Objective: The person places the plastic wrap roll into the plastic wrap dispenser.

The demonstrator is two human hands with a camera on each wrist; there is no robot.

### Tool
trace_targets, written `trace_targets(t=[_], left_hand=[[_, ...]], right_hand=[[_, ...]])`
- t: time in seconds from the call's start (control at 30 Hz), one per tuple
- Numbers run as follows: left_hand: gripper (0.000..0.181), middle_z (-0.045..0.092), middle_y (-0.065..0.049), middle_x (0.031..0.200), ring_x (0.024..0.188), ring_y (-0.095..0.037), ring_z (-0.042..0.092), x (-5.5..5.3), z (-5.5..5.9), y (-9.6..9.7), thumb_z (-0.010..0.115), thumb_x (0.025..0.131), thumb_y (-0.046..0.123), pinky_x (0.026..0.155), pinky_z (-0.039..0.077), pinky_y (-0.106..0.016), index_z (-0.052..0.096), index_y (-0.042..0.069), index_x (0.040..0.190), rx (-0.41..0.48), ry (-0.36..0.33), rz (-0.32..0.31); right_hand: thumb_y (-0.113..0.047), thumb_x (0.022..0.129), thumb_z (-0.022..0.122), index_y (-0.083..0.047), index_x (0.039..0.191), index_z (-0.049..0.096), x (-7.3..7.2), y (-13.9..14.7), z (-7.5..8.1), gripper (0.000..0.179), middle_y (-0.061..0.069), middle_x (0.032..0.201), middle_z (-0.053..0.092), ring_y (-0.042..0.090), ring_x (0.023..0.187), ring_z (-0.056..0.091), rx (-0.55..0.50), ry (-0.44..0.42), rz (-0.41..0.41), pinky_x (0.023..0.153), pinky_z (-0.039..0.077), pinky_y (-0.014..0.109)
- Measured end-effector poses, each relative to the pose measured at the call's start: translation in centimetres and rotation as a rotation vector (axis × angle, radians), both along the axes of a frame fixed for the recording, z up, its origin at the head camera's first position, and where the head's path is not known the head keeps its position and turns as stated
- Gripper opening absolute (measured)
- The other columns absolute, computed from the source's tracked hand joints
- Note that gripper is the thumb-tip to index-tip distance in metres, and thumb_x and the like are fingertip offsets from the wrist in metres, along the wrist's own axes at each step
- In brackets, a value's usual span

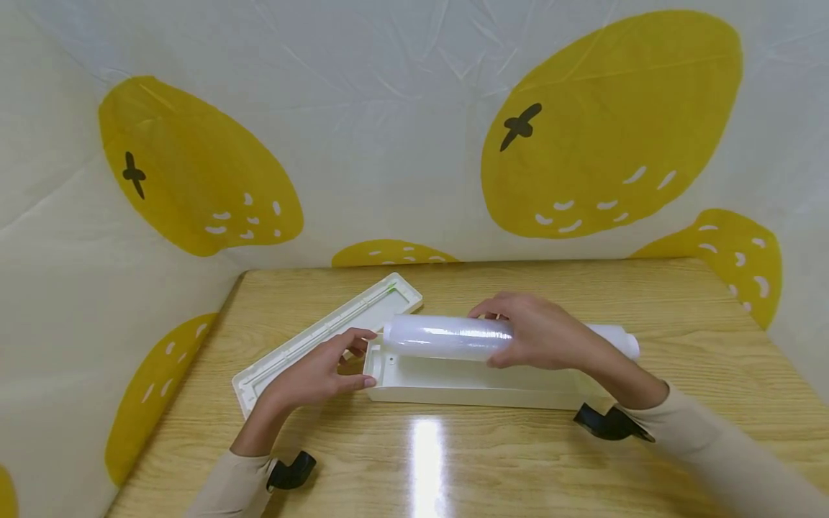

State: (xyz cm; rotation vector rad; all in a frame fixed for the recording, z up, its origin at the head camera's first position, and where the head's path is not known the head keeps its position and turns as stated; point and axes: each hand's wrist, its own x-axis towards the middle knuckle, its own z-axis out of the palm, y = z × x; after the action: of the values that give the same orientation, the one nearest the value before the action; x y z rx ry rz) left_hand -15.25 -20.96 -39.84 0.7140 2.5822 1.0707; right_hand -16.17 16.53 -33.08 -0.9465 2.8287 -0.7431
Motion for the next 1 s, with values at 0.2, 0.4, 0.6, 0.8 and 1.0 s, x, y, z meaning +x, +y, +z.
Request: trace_targets(t=[0.2, 0.4, 0.6, 0.8, 1.0], left_hand=[[0.07, 0.062, 0.0, 0.126, 0.115, -0.022, 0.059, 0.0, -0.1, 0.0, 0.081, 0.088, 0.037, 0.096, 0.052, -0.045, 0.047, 0.014, 0.145, 0.025, -0.01, -0.009], [0.069, 0.063, 0.002, 0.124, 0.113, -0.018, 0.059, 0.0, -0.1, 0.1, 0.081, 0.088, 0.037, 0.098, 0.051, -0.045, 0.047, 0.014, 0.144, 0.048, -0.033, -0.02], [0.071, 0.062, 0.002, 0.126, 0.114, -0.018, 0.058, -0.1, -0.2, 0.2, 0.082, 0.087, 0.038, 0.097, 0.051, -0.044, 0.047, 0.014, 0.144, 0.04, -0.018, -0.013], [0.069, 0.064, 0.003, 0.123, 0.113, -0.018, 0.06, -0.2, -0.4, 0.3, 0.082, 0.087, 0.037, 0.095, 0.053, -0.043, 0.048, 0.014, 0.143, 0.044, -0.003, -0.024], [0.067, 0.063, 0.003, 0.121, 0.112, -0.018, 0.06, -0.2, -0.4, 0.3, 0.082, 0.087, 0.035, 0.093, 0.054, -0.041, 0.049, 0.015, 0.142, 0.062, -0.024, -0.019]], right_hand=[[-0.027, 0.073, 0.089, -0.023, 0.121, 0.071, 0.1, -0.8, -0.6, 0.052, -0.009, 0.105, 0.067, 0.011, 0.094, 0.061, -0.004, -0.014, 0.0, 0.077, 0.05, 0.034], [-0.027, 0.073, 0.088, -0.023, 0.123, 0.071, 0.5, -1.6, -1.1, 0.053, -0.009, 0.105, 0.066, 0.01, 0.088, 0.058, 0.01, -0.01, 0.01, 0.074, 0.048, 0.032], [-0.028, 0.071, 0.087, -0.023, 0.123, 0.071, 0.8, -2.3, -1.8, 0.055, -0.01, 0.103, 0.065, 0.009, 0.082, 0.054, 0.059, 0.036, 0.009, 0.068, 0.045, 0.03], [-0.029, 0.072, 0.089, -0.021, 0.125, 0.071, 1.2, -2.9, -2.4, 0.057, -0.007, 0.109, 0.068, 0.01, 0.088, 0.058, 0.08, 0.018, 0.004, 0.071, 0.049, 0.033], [-0.032, 0.073, 0.091, -0.021, 0.129, 0.07, 1.3, -3.2, -2.7, 0.061, -0.003, 0.114, 0.07, 0.015, 0.095, 0.063, 0.103, 0.02, 0.006, 0.074, 0.052, 0.037]])
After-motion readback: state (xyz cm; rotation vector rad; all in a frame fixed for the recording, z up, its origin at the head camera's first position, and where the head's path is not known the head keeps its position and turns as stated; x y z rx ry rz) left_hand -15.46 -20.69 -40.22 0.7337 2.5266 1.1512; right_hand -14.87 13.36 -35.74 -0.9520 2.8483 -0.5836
